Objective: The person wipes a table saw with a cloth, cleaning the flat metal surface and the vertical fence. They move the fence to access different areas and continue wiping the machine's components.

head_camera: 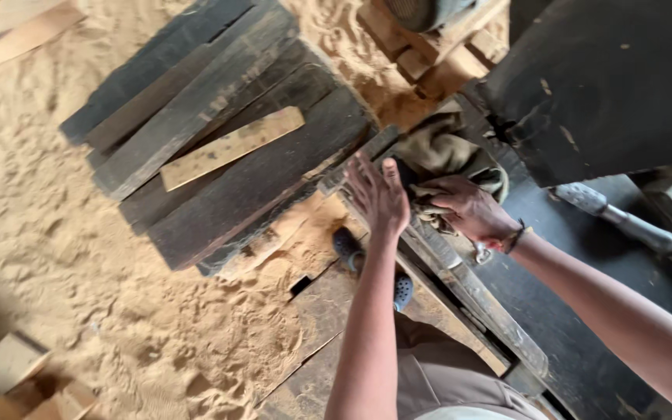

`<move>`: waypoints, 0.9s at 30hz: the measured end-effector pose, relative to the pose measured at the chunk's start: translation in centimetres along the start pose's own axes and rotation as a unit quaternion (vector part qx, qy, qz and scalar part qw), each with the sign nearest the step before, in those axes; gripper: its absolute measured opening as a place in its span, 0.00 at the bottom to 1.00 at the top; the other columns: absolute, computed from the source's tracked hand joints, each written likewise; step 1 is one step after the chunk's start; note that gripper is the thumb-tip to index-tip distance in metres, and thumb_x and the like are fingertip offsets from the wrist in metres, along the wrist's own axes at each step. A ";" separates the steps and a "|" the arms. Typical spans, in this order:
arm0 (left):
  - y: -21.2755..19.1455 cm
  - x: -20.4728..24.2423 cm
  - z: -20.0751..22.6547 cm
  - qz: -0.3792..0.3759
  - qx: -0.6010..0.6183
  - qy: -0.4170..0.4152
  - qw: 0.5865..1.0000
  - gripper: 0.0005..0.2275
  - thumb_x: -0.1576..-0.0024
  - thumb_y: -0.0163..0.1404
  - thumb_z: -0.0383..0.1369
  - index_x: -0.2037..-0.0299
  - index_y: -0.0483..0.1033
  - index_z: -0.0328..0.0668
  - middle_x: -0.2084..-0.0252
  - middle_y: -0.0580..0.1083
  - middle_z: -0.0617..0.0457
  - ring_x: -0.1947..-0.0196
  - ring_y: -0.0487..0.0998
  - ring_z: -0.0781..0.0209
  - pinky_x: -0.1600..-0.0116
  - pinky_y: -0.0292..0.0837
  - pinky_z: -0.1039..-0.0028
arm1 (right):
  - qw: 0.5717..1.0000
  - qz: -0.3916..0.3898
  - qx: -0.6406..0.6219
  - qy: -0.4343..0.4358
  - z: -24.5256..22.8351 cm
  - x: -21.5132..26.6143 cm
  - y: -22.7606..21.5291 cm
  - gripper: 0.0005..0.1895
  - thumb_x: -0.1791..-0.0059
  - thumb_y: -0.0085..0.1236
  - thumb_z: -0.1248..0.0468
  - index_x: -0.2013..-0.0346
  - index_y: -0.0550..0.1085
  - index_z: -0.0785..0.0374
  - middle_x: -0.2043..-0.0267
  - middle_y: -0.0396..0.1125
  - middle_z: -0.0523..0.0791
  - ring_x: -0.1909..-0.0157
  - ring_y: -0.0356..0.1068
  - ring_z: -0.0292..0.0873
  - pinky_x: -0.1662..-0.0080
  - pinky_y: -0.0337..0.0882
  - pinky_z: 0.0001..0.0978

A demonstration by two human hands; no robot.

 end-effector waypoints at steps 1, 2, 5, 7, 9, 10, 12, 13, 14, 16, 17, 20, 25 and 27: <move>-0.1 0.0 0.0 -0.003 0.009 -0.006 1.000 0.44 0.47 0.08 0.68 0.22 0.29 0.55 0.20 0.27 0.43 0.20 0.25 0.44 0.26 0.19 0.42 | 1.000 0.023 -0.014 -0.002 -0.2 -0.5 0.3 0.21 0.61 0.61 0.71 0.53 0.80 0.57 0.37 0.68 0.44 0.32 0.64 0.48 0.33 0.65 0.42; -0.3 0.2 -0.1 -0.002 0.012 -0.003 1.000 0.44 0.47 0.09 0.69 0.22 0.30 0.55 0.20 0.28 0.43 0.20 0.26 0.43 0.25 0.21 0.43 | 0.999 0.044 -0.025 -0.003 -0.2 -1.0 0.5 0.23 0.62 0.60 0.72 0.52 0.80 0.58 0.38 0.67 0.47 0.33 0.63 0.51 0.34 0.65 0.43; -0.1 0.1 -0.4 -0.009 0.012 0.011 1.000 0.44 0.47 0.09 0.69 0.22 0.30 0.56 0.20 0.29 0.44 0.21 0.26 0.43 0.25 0.24 0.44 | 0.992 0.119 -0.026 -0.026 -0.7 -4.8 1.9 0.14 0.58 0.60 0.69 0.58 0.80 0.60 0.38 0.69 0.47 0.32 0.63 0.53 0.34 0.64 0.45; 0.3 -0.2 -0.8 -0.017 0.002 0.015 1.000 0.44 0.47 0.08 0.68 0.22 0.28 0.56 0.20 0.27 0.43 0.21 0.25 0.43 0.26 0.21 0.42 | 0.988 0.148 -0.048 -0.006 -1.1 -8.8 3.0 0.11 0.52 0.58 0.67 0.55 0.80 0.61 0.38 0.69 0.50 0.34 0.65 0.54 0.34 0.64 0.46; 0.5 -0.5 -1.2 -0.013 -0.004 0.021 1.000 0.44 0.46 0.09 0.69 0.23 0.27 0.54 0.20 0.28 0.42 0.21 0.25 0.43 0.25 0.23 0.44 | 0.987 0.139 -0.076 0.018 -1.3 -11.5 3.3 0.14 0.48 0.56 0.64 0.49 0.80 0.61 0.39 0.68 0.53 0.38 0.67 0.54 0.35 0.65 0.45; 0.5 -0.5 -1.4 -0.012 -0.008 0.023 1.000 0.44 0.45 0.10 0.70 0.23 0.27 0.52 0.20 0.28 0.42 0.21 0.26 0.43 0.24 0.23 0.44 | 0.988 0.131 -0.077 0.020 -1.5 -12.1 3.4 0.14 0.49 0.57 0.62 0.50 0.79 0.61 0.40 0.68 0.53 0.39 0.68 0.53 0.35 0.67 0.43; 0.5 -0.5 -1.5 -0.020 -0.027 0.011 0.999 0.43 0.46 0.07 0.68 0.22 0.27 0.54 0.20 0.28 0.43 0.20 0.25 0.43 0.24 0.19 0.41 | 0.985 0.138 -0.099 0.014 -1.5 -11.4 3.4 0.16 0.48 0.57 0.60 0.47 0.77 0.62 0.39 0.67 0.54 0.38 0.68 0.54 0.37 0.69 0.42; 0.4 -0.8 -1.3 -0.027 -0.038 0.008 0.999 0.43 0.46 0.06 0.68 0.22 0.28 0.55 0.20 0.29 0.43 0.20 0.25 0.43 0.24 0.16 0.39 | 0.981 0.153 -0.119 0.004 -1.8 -10.1 3.8 0.18 0.47 0.56 0.61 0.44 0.75 0.63 0.38 0.66 0.56 0.37 0.67 0.55 0.38 0.68 0.42; 0.4 -1.1 -1.0 -0.026 -0.037 0.014 0.999 0.43 0.46 0.06 0.68 0.22 0.29 0.55 0.20 0.29 0.44 0.20 0.26 0.44 0.24 0.19 0.41 | 0.977 0.168 -0.134 -0.008 -1.6 -8.9 3.9 0.19 0.46 0.55 0.62 0.40 0.73 0.65 0.36 0.65 0.57 0.36 0.66 0.56 0.39 0.68 0.43; 0.0 -0.6 -1.2 -0.018 -0.033 0.014 0.999 0.44 0.47 0.06 0.70 0.22 0.30 0.56 0.20 0.31 0.44 0.21 0.28 0.44 0.23 0.24 0.44 | 0.991 0.128 -0.029 -0.001 -1.1 -6.5 3.9 0.18 0.48 0.56 0.65 0.43 0.75 0.59 0.37 0.69 0.51 0.37 0.68 0.51 0.38 0.70 0.41; -0.1 -0.4 -1.2 -0.023 -0.032 0.012 0.999 0.44 0.47 0.06 0.69 0.22 0.31 0.56 0.20 0.31 0.44 0.21 0.28 0.44 0.24 0.24 0.43 | 0.994 0.103 0.021 -0.001 -1.1 -4.9 3.9 0.18 0.49 0.57 0.66 0.44 0.76 0.56 0.38 0.70 0.48 0.37 0.69 0.48 0.37 0.70 0.40; -0.2 -0.7 -0.8 -0.024 -0.037 0.021 0.999 0.44 0.48 0.06 0.69 0.22 0.32 0.56 0.20 0.31 0.43 0.21 0.28 0.42 0.25 0.23 0.41 | 0.996 0.027 0.062 0.055 -1.8 -0.1 2.2 0.13 0.51 0.61 0.65 0.51 0.76 0.57 0.41 0.68 0.46 0.40 0.69 0.46 0.37 0.72 0.37; -0.2 -0.4 -1.2 -0.030 -0.036 0.035 0.998 0.44 0.47 0.07 0.69 0.22 0.31 0.55 0.20 0.31 0.41 0.21 0.26 0.42 0.25 0.23 0.41 | 0.983 0.003 0.183 0.021 -5.1 6.3 -1.0 0.20 0.60 0.64 0.65 0.52 0.79 0.53 0.44 0.66 0.42 0.39 0.64 0.44 0.35 0.58 0.53; -0.1 -0.7 -1.2 -0.030 -0.046 0.033 0.998 0.44 0.47 0.08 0.69 0.22 0.30 0.56 0.20 0.30 0.41 0.21 0.26 0.42 0.25 0.23 0.40 | 0.979 0.017 0.201 0.025 -6.1 7.6 -1.5 0.12 0.59 0.66 0.63 0.61 0.80 0.50 0.41 0.66 0.40 0.35 0.61 0.42 0.31 0.52 0.57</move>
Point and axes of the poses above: each hand's wrist, its own x-axis away from the middle knuckle, its own y-axis out of the palm, z = x × y, the point moved 1 cm from there along -x, towards the middle knuckle
